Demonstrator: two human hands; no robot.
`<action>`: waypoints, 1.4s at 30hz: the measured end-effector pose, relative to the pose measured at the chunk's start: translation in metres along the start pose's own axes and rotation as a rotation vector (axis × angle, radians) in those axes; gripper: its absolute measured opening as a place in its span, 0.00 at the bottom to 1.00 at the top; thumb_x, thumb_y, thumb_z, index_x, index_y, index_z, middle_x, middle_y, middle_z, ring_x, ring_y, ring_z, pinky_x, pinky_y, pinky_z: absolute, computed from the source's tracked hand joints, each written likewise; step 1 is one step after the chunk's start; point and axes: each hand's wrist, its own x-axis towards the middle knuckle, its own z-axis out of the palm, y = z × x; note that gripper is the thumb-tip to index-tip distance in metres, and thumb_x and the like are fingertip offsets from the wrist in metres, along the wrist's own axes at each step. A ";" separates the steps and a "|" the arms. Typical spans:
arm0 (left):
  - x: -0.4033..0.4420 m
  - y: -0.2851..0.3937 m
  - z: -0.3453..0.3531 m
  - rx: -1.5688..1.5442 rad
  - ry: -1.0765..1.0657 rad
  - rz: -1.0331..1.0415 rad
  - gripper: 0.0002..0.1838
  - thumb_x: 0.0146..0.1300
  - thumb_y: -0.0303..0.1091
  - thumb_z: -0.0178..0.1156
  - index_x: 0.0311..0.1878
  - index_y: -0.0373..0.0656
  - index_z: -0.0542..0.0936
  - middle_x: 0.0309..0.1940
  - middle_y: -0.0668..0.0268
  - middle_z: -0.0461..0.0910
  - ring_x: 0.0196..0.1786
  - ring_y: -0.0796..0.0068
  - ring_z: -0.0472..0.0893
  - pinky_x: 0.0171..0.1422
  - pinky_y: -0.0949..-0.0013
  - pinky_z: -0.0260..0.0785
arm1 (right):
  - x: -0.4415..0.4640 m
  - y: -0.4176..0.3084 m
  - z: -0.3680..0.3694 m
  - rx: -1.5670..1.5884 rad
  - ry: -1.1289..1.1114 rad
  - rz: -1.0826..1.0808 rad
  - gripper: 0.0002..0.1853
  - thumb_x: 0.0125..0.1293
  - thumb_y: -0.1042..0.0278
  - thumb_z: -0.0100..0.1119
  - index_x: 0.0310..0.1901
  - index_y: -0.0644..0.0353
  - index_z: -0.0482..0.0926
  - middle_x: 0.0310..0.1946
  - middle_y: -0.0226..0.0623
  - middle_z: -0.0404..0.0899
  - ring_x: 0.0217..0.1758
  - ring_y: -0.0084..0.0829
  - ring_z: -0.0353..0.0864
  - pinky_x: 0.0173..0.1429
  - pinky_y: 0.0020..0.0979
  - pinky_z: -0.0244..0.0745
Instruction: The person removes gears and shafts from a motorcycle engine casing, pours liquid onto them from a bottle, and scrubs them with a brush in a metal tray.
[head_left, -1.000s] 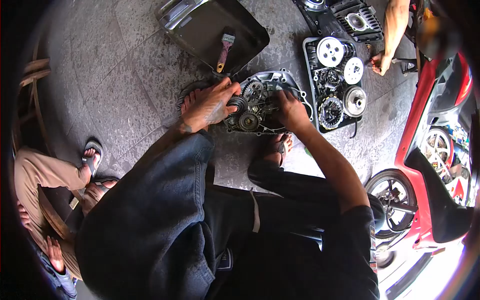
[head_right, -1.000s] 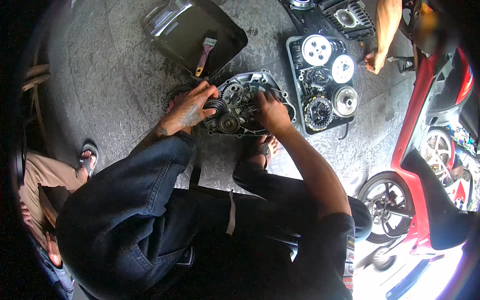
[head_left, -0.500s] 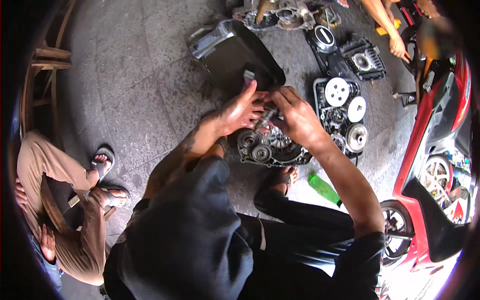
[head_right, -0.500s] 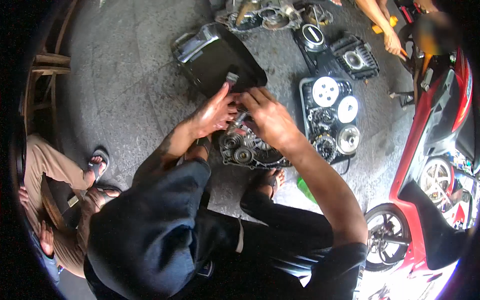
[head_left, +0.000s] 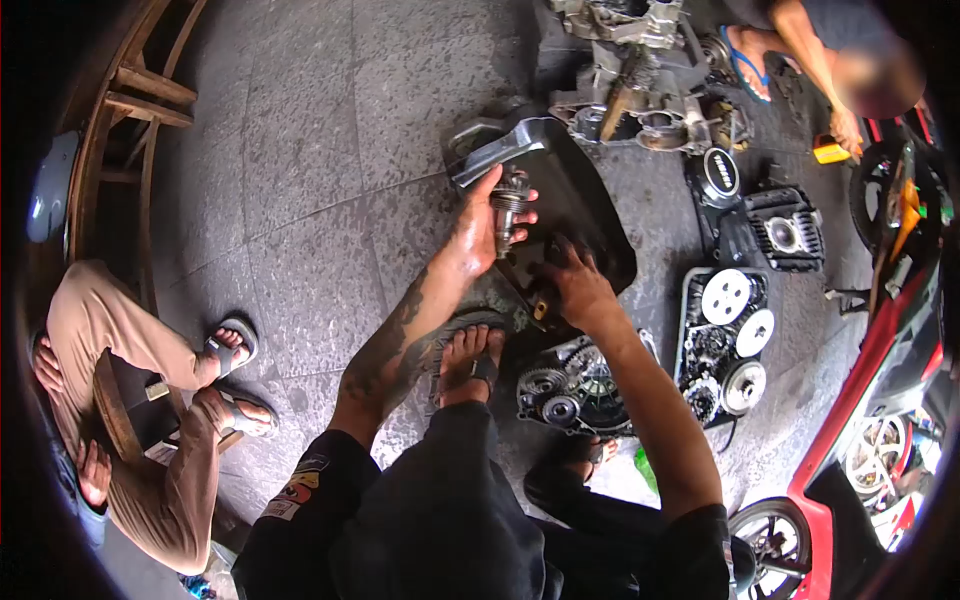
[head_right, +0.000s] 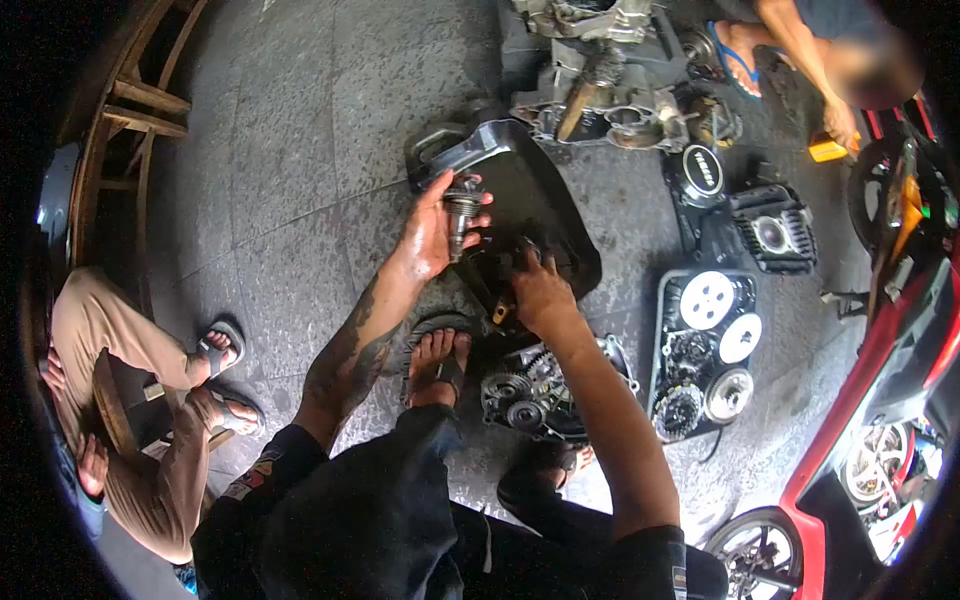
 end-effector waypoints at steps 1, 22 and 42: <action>0.010 -0.001 -0.003 -0.012 0.020 0.003 0.23 0.66 0.62 0.49 0.48 0.53 0.75 0.37 0.67 0.82 0.32 0.70 0.80 0.30 0.70 0.68 | 0.005 0.000 0.004 0.007 0.002 -0.014 0.25 0.56 0.75 0.56 0.58 0.51 0.73 0.67 0.45 0.61 0.67 0.57 0.63 0.67 0.46 0.67; 0.053 -0.019 -0.022 0.238 0.260 -0.010 0.22 0.68 0.59 0.45 0.44 0.53 0.76 0.27 0.71 0.80 0.20 0.78 0.74 0.20 0.76 0.61 | 0.042 -0.019 -0.028 1.124 0.923 0.268 0.08 0.65 0.73 0.58 0.44 0.66 0.81 0.36 0.41 0.84 0.38 0.25 0.81 0.43 0.29 0.77; 0.064 -0.022 -0.014 0.141 0.212 -0.111 0.28 0.63 0.65 0.53 0.49 0.49 0.78 0.35 0.72 0.83 0.35 0.73 0.82 0.36 0.70 0.74 | 0.054 -0.042 -0.026 1.475 0.994 0.183 0.09 0.66 0.70 0.59 0.45 0.64 0.81 0.36 0.38 0.83 0.41 0.22 0.79 0.49 0.27 0.74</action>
